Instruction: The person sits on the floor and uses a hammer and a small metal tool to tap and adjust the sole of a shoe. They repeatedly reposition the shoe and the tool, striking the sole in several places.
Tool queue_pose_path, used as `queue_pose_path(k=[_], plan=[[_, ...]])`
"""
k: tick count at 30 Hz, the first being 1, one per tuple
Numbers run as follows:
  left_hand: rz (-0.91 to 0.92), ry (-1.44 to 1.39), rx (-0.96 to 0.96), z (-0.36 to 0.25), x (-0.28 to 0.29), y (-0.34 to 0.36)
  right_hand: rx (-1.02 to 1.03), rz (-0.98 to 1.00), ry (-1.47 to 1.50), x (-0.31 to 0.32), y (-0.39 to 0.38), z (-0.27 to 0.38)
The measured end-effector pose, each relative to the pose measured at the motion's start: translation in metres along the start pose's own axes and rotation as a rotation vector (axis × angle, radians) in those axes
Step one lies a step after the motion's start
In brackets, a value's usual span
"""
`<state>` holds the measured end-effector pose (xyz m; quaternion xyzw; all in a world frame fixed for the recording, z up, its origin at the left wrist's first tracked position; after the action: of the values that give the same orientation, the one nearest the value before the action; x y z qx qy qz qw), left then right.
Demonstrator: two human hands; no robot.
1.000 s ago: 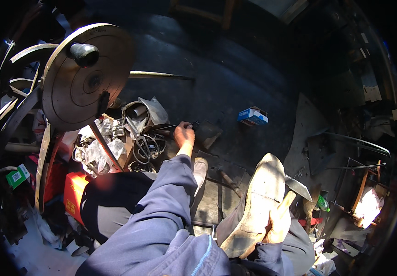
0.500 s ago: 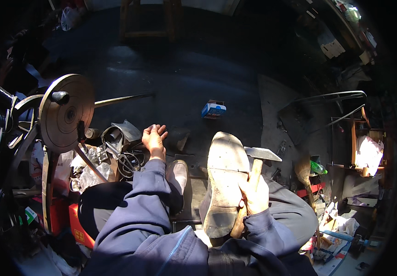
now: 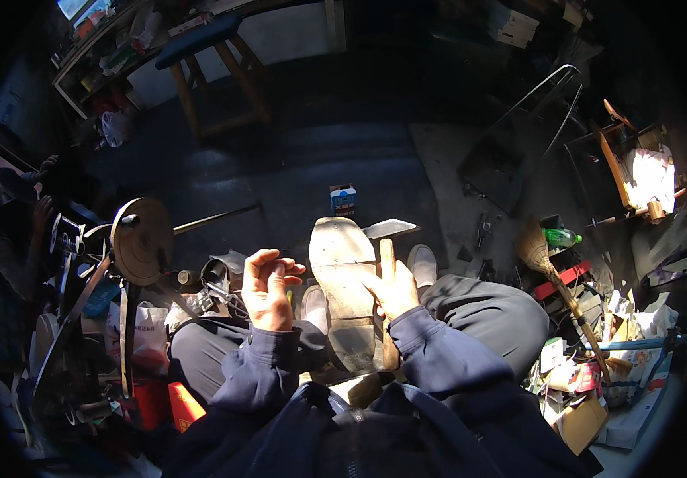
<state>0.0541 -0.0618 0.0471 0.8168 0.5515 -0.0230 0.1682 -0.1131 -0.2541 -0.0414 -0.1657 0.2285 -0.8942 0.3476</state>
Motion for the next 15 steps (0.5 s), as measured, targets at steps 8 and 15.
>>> queue_pose_path(k=[8, 15], plan=[[0.211, 0.299, -0.032, 0.003, -0.029, -0.033, -0.125, 0.102, -0.068, -0.003, 0.013, -0.020], [0.290, 0.485, -0.152, 0.003, -0.052, -0.029, 0.047, -0.028, 0.053, -0.003, 0.013, -0.012]])
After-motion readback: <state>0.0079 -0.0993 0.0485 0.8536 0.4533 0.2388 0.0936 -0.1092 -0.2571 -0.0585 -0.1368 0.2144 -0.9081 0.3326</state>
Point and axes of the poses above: each hand's wrist, its own y-axis towards the middle knuckle, its own x-axis out of the back of the hand, z = x × y, the point moved 9 cm from there along y, towards the middle knuckle, and after that the axes turned 11 degrees about -x, right-handed, at the moved point
